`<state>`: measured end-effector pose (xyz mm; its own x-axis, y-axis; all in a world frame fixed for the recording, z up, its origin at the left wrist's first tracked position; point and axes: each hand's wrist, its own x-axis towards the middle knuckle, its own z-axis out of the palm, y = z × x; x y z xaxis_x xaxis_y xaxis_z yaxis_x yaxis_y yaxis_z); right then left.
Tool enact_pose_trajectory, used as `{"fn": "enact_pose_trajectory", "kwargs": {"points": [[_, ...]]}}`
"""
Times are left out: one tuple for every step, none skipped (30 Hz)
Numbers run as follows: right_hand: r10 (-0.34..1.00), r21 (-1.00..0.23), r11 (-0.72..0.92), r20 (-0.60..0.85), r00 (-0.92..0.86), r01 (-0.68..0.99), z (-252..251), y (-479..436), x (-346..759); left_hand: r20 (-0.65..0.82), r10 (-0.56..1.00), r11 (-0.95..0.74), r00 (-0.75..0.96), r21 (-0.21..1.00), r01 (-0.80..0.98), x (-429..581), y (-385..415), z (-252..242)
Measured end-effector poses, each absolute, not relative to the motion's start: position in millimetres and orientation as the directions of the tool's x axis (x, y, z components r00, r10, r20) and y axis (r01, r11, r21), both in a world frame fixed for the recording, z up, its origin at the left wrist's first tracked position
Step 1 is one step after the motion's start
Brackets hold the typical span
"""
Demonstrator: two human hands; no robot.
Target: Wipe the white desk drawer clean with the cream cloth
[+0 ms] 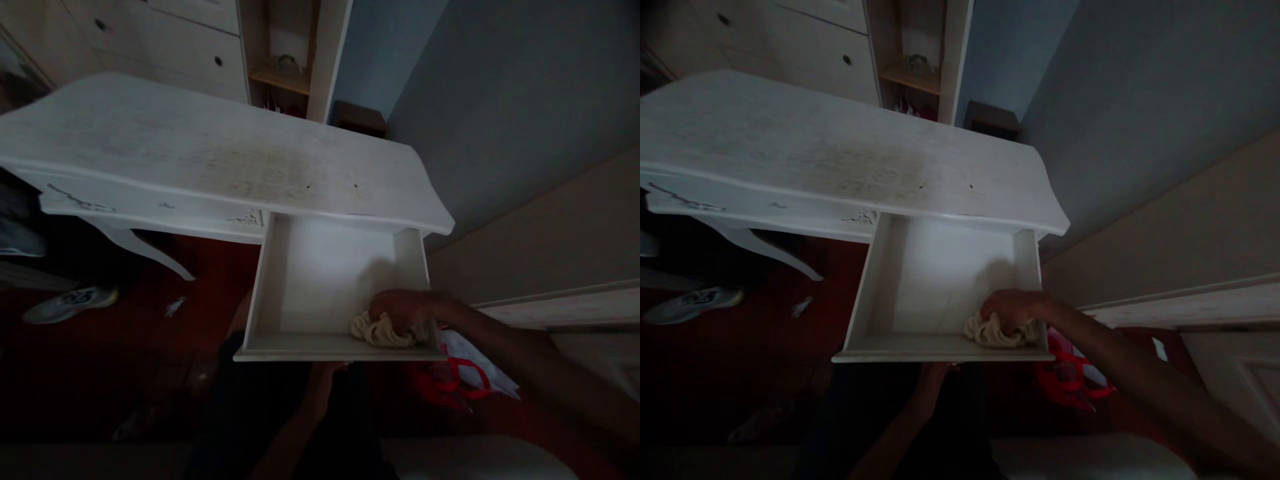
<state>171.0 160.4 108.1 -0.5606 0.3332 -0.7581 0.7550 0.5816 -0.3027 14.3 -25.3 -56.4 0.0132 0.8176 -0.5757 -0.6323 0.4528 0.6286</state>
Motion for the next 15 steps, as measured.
{"fn": "enact_pose_trajectory", "kwargs": {"points": [[0.366, -0.257, 0.598, -0.755, -0.544, 0.759, 109.0, 157.9, 176.9, -0.574, 0.819, 0.456, 0.012, 0.638, -0.621, 13.7, -25.3, -55.9], [0.398, -0.215, 0.616, -0.746, -0.534, 0.758, 109.2, 155.7, 181.6, -0.570, 0.822, 0.458, 0.011, 0.649, -0.607, 13.1, -25.1, -55.4], [0.432, -0.173, 0.635, -0.729, -0.531, 0.753, 108.7, 153.7, 185.1, -0.564, 0.826, 0.460, 0.009, 0.664, -0.589, 12.6, -24.9, -55.0], [0.470, -0.131, 0.650, -0.705, -0.532, 0.748, 107.5, 152.1, 187.5, -0.559, 0.829, 0.459, 0.001, 0.679, -0.573, 12.2, -24.7, -54.7], [0.510, -0.089, 0.661, -0.675, -0.533, 0.745, 105.8, 151.0, 188.9, -0.557, 0.831, 0.459, -0.005, 0.689, -0.561, 11.9, -24.6, -54.8], [0.551, -0.049, 0.663, -0.643, -0.531, 0.747, 104.0, 150.3, 189.5, -0.555, 0.832, 0.461, -0.003, 0.693, -0.554, 11.7, -24.7, -55.3], [0.594, -0.011, 0.655, -0.611, -0.524, 0.755, 102.2, 150.1, 189.4, -0.554, 0.833, 0.462, 0.002, 0.694, -0.552, 11.5, -25.0, -56.2], [0.637, 0.023, 0.638, -0.578, -0.511, 0.770, 100.6, 150.3, 189.0, -0.549, 0.836, 0.460, 0.006, 0.694, -0.554, 11.4, -25.4, -57.4], [0.677, 0.050, 0.616, -0.543, -0.496, 0.786, 99.3, 150.9, 188.4, -0.545, 0.838, 0.456, 0.006, 0.695, -0.557, 11.3, -25.9, -58.8], [0.718, 0.076, 0.593, -0.501, -0.483, 0.802, 98.5, 151.7, 187.6, -0.541, 0.841, 0.452, 0.004, 0.698, -0.556, 11.1, -26.3, -60.2], [0.758, 0.103, 0.570, -0.448, -0.473, 0.815, 97.8, 153.0, 186.8, -0.537, 0.843, 0.449, 0.001, 0.704, -0.551, 10.8, -26.7, -61.2], [0.796, 0.130, 0.547, -0.387, -0.466, 0.827, 97.3, 154.5, 185.9, -0.536, 0.844, 0.448, -0.002, 0.708, -0.545, 10.4, -27.0, -61.7], [0.831, 0.157, 0.522, -0.316, -0.458, 0.838, 96.8, 156.4, 184.9, -0.537, 0.843, 0.451, -0.002, 0.710, -0.541, 9.8, -27.0, -61.7], [0.860, 0.183, 0.494, -0.242, -0.449, 0.850, 96.0, 158.7, 183.7, -0.539, 0.842, 0.455, 0.003, 0.709, -0.539, 9.1, -26.8, -60.9], [0.884, 0.209, 0.465, -0.170, -0.436, 0.860, 95.0, 161.4, 182.2, -0.539, 0.843, 0.458, 0.009, 0.707, -0.539, 8.4, -26.5, -59.6]]}}
